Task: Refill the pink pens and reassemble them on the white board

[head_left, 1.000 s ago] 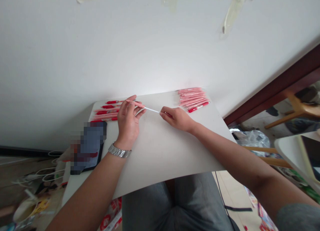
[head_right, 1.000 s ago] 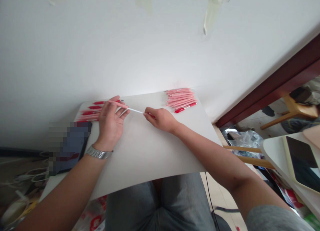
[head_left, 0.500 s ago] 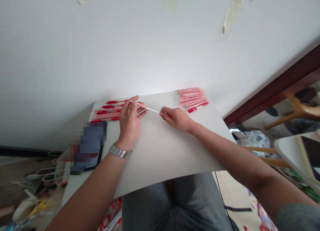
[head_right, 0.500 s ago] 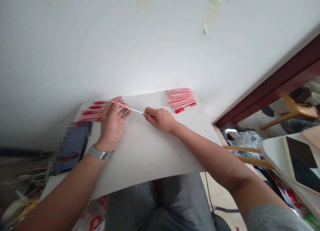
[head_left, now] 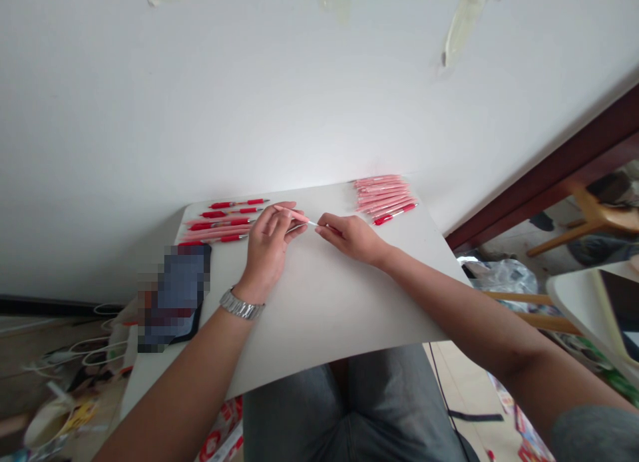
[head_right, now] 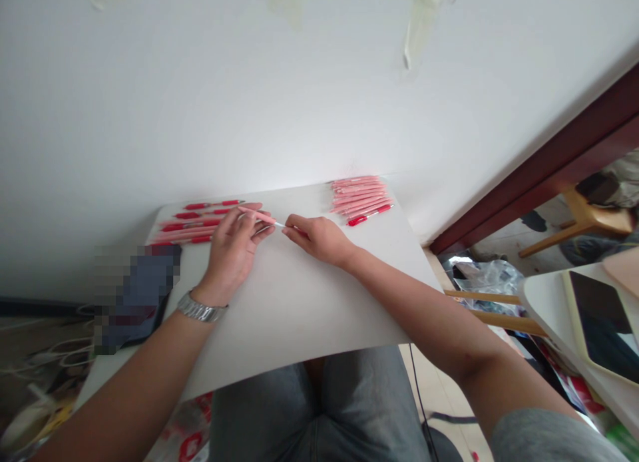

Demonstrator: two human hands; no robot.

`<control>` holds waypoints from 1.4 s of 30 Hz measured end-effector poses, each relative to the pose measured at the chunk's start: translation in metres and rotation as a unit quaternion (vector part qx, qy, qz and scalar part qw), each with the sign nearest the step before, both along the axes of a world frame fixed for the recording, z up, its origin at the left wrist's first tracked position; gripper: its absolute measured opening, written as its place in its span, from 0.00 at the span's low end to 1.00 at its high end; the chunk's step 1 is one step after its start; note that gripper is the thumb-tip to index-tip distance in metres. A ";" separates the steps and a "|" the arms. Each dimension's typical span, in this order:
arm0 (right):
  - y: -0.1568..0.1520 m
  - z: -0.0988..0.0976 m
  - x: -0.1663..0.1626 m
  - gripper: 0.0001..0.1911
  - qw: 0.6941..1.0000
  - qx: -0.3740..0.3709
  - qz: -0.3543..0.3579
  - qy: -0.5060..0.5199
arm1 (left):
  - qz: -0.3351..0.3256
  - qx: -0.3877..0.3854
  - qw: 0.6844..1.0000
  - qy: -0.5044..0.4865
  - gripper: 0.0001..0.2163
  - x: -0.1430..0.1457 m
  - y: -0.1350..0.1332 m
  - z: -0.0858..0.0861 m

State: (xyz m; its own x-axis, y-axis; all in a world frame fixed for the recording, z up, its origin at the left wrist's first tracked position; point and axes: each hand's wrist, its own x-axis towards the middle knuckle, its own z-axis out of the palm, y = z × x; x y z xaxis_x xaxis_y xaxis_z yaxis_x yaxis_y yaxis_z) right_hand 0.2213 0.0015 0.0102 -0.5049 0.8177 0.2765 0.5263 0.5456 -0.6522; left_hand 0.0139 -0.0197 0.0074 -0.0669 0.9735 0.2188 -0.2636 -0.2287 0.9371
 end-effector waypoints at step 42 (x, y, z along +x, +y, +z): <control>0.000 0.000 -0.002 0.11 0.994 0.027 -0.028 0.102 | -0.025 -0.021 0.999 0.008 0.16 0.004 -0.005 0.002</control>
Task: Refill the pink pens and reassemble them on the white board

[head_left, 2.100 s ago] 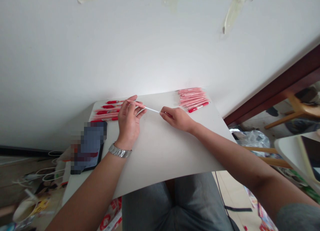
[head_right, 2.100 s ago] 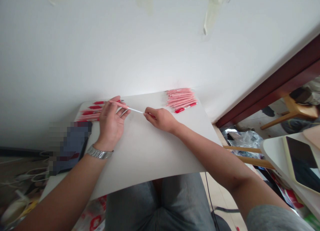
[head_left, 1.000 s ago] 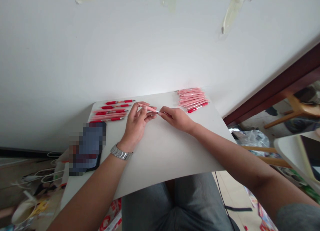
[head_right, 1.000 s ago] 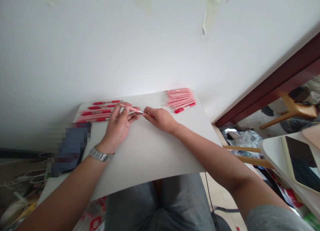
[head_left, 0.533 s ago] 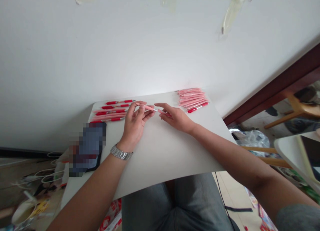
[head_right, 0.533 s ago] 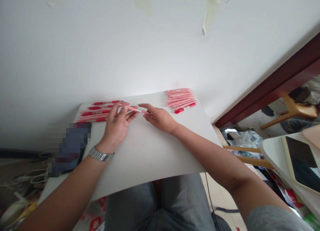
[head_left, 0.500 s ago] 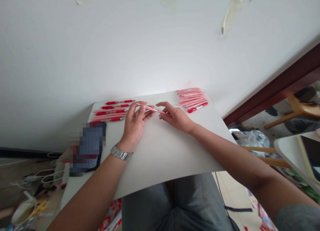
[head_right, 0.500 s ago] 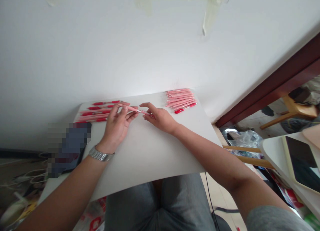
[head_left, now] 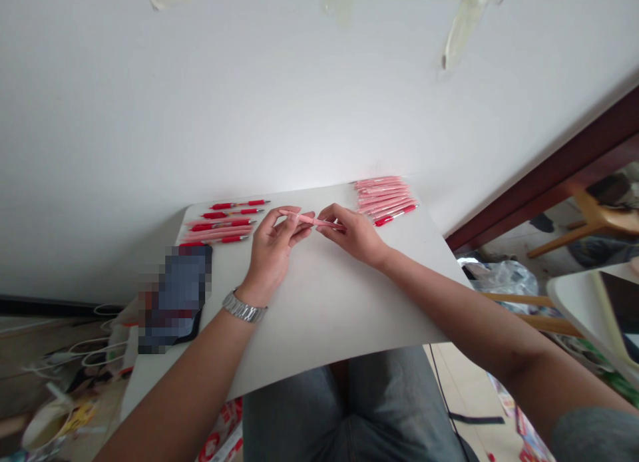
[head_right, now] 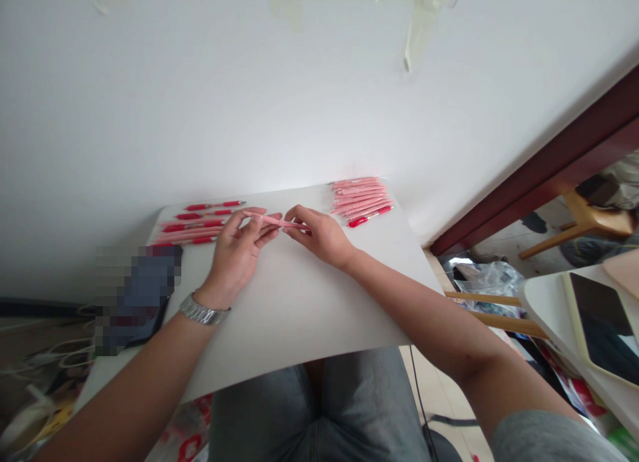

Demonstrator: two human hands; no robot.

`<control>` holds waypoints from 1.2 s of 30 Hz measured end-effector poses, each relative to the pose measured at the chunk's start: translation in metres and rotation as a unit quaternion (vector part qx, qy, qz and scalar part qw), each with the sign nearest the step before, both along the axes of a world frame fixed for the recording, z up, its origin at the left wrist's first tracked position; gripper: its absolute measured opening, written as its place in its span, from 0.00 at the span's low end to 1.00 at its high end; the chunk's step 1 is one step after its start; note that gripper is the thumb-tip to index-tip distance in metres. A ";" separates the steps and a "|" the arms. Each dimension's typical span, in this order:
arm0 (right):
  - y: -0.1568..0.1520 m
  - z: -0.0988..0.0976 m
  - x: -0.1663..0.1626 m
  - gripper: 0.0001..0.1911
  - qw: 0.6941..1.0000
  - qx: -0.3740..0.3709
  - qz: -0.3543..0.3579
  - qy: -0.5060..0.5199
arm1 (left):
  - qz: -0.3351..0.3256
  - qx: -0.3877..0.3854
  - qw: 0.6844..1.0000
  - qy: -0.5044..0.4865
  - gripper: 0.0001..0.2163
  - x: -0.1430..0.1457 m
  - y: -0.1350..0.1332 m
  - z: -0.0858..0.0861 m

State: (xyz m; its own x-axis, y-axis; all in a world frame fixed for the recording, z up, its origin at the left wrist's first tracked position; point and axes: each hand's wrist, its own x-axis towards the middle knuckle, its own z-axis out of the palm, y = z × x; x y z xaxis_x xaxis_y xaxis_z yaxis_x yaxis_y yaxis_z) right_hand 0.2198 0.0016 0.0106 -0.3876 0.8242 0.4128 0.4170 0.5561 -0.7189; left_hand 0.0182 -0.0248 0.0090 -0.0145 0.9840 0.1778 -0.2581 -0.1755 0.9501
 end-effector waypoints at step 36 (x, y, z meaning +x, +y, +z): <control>0.005 0.003 0.006 0.20 0.998 -0.043 -0.025 0.034 | 0.049 -0.001 0.998 -0.035 0.15 -0.006 0.009 -0.002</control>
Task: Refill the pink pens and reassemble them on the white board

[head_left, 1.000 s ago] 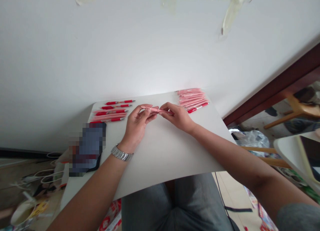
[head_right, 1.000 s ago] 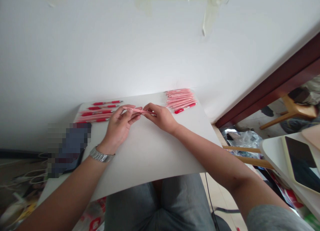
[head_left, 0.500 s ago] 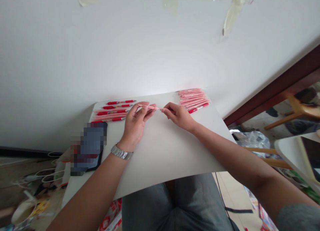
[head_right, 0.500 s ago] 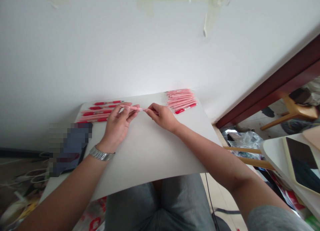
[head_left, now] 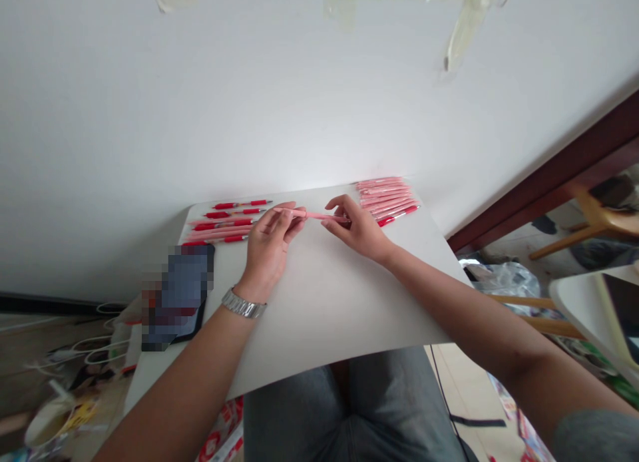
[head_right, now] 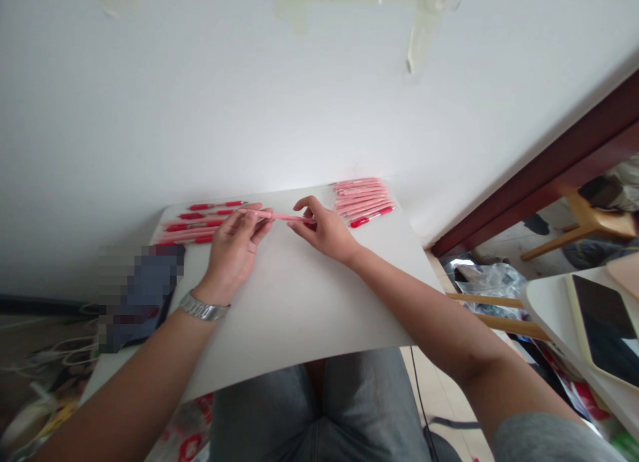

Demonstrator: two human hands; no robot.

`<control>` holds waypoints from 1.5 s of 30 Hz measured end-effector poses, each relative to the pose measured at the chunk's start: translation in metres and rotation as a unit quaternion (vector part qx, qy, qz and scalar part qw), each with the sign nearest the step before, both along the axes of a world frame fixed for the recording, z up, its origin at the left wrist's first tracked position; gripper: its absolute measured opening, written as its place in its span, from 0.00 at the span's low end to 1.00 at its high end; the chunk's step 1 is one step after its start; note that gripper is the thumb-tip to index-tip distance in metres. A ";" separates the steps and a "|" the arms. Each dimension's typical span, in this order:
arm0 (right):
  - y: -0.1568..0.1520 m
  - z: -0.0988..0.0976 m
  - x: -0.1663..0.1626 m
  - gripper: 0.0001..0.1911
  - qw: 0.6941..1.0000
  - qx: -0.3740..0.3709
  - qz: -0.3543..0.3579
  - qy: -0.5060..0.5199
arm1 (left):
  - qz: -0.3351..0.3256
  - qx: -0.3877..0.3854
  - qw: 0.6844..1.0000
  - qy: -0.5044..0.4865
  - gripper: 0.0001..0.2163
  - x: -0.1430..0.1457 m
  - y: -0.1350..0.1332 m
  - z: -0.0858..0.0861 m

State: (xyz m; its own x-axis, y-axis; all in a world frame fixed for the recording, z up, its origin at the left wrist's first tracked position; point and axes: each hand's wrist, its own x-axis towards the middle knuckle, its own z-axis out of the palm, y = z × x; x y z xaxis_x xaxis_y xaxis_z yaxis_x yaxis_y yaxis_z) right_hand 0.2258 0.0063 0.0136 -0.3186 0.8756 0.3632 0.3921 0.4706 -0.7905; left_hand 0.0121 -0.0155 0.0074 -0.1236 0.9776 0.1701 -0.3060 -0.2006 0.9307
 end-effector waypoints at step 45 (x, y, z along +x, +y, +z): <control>0.005 0.002 0.002 0.20 0.939 -0.216 0.048 0.262 | -0.025 0.016 1.000 -0.008 0.13 -0.003 -0.003 0.003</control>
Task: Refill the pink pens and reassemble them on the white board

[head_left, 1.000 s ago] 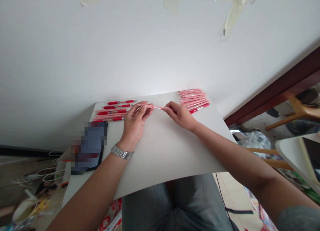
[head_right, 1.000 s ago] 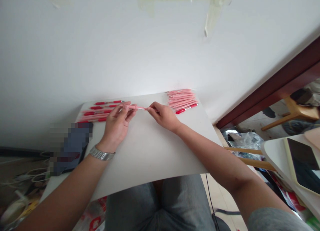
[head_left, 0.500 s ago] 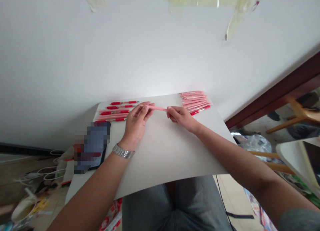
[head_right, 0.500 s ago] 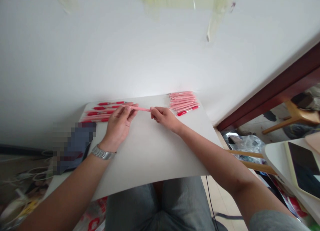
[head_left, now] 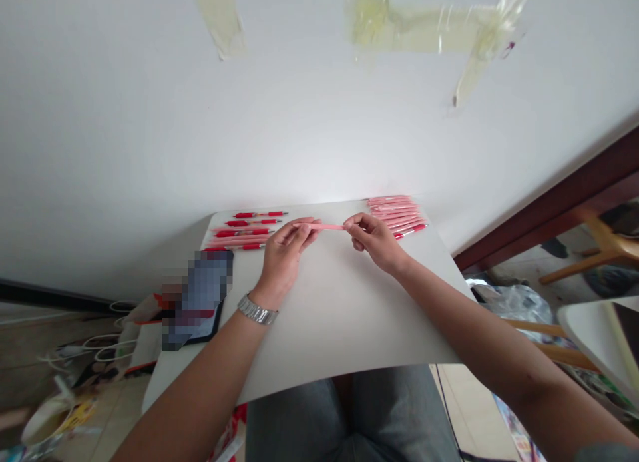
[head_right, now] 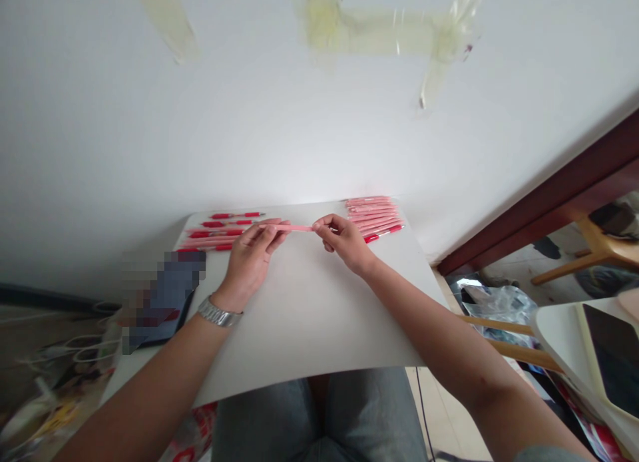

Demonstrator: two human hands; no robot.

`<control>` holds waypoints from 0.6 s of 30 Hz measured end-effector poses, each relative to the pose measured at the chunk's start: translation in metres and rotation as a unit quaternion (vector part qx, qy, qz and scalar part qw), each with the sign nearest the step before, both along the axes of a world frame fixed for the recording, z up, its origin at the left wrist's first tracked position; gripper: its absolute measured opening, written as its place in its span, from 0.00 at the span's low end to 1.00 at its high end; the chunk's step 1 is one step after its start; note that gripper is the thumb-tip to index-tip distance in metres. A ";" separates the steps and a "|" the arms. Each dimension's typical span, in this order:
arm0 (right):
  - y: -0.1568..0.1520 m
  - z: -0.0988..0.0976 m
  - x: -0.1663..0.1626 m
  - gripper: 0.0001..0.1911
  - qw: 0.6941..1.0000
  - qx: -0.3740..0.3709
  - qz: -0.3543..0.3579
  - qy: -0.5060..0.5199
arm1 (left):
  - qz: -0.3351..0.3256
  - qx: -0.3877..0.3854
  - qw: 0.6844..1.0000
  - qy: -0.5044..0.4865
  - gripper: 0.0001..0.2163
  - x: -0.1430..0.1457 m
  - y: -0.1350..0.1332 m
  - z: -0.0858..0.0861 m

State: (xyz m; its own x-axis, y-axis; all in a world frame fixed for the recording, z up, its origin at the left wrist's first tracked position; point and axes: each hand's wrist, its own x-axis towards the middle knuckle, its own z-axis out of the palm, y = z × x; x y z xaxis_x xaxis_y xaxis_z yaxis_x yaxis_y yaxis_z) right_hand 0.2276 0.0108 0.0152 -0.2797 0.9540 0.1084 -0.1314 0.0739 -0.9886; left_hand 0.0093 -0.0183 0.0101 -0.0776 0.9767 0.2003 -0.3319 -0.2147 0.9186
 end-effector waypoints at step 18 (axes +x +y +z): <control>0.003 0.015 0.001 0.18 0.943 -0.188 -0.009 0.275 | 0.031 -0.025 0.987 0.155 0.20 -0.007 0.002 -0.004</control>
State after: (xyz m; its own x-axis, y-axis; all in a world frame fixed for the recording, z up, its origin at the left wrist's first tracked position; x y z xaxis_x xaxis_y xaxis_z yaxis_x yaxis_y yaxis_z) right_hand 0.2289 0.0138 0.0304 -0.2642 0.9576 -0.1148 -0.6335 -0.2621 -0.7280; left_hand 0.0024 -0.0166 0.0061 -0.0802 0.9812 0.1758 -0.0209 -0.1780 0.9838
